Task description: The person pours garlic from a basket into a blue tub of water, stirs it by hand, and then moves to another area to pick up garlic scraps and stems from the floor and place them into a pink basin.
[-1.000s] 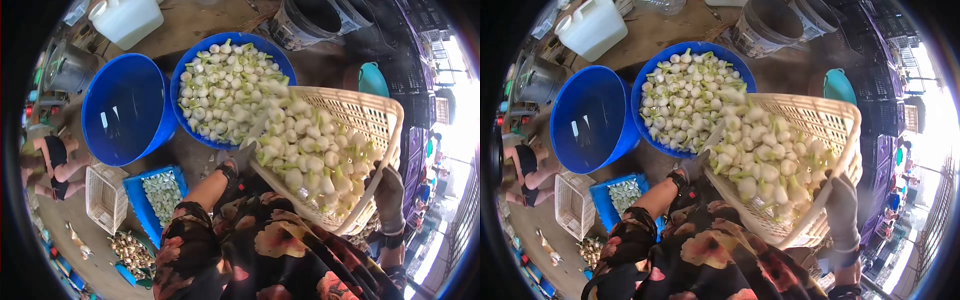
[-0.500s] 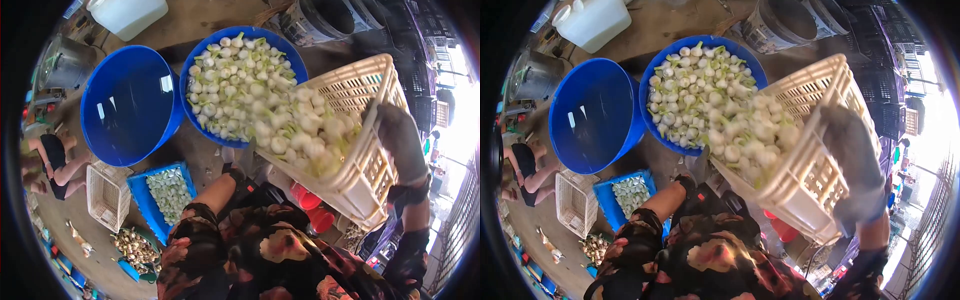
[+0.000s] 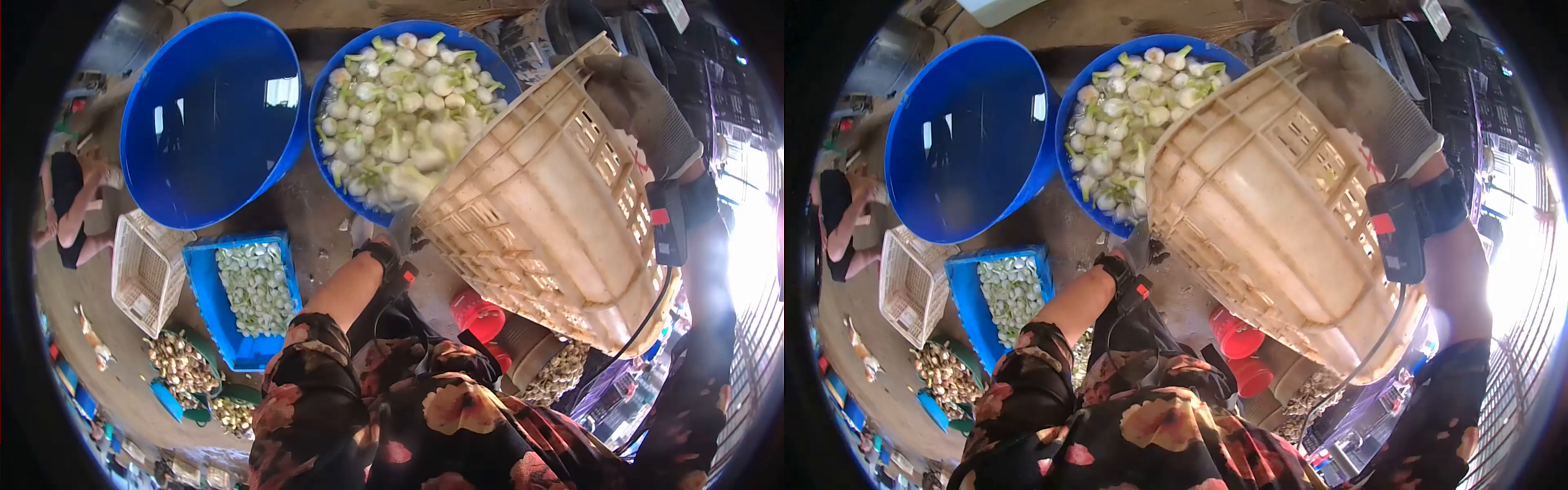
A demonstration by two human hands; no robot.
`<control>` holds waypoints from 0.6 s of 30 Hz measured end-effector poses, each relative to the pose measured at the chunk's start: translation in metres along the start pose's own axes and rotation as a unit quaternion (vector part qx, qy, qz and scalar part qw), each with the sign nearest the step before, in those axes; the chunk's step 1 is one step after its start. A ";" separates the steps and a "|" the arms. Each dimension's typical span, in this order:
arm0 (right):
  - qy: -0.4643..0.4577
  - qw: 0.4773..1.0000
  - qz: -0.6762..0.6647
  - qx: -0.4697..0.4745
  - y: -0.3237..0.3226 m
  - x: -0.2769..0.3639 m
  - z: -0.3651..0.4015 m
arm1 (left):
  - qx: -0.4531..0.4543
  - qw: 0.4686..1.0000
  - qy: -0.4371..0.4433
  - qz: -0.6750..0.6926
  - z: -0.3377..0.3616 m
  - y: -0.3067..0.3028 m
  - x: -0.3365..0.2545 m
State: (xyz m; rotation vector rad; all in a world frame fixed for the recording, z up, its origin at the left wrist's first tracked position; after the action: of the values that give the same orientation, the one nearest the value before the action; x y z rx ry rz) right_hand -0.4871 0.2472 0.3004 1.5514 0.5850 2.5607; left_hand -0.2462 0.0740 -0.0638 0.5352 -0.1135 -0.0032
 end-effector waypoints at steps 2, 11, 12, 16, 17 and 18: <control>0.002 1.000 0.015 0.014 0.006 -0.003 -0.012 | 0.013 0.999 -0.022 0.020 0.005 -0.002 0.002; -0.073 0.975 0.210 -0.016 0.041 0.008 0.016 | 0.095 0.994 -0.016 0.055 0.048 0.017 0.000; -0.065 0.958 0.276 -0.035 0.050 0.011 0.030 | 0.134 0.988 -0.033 0.063 0.054 0.027 0.003; 0.054 0.758 0.619 -0.200 0.039 0.023 0.107 | 0.244 0.905 0.268 -0.224 0.007 0.043 0.031; 0.133 0.574 0.782 -0.203 0.052 0.027 0.125 | 0.241 0.898 0.281 -0.239 -0.014 0.041 0.048; 0.050 0.781 0.533 -0.321 0.031 0.014 0.160 | 0.206 0.958 0.150 -0.135 -0.042 0.039 0.078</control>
State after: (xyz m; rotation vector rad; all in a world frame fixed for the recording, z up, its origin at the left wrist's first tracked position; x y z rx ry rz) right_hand -0.3512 0.2664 0.3889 1.6770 -1.4720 2.9065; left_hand -0.1650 0.1266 -0.0719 0.9577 0.2631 -0.1676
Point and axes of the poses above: each hand's wrist, its own z-axis away from the middle knuckle, its own y-axis out of the palm, x = y × z, the point moved 8 cm from there along -z, towards the middle knuckle, and after that the axes turned 10 degrees about -y, right-handed, at the moved point
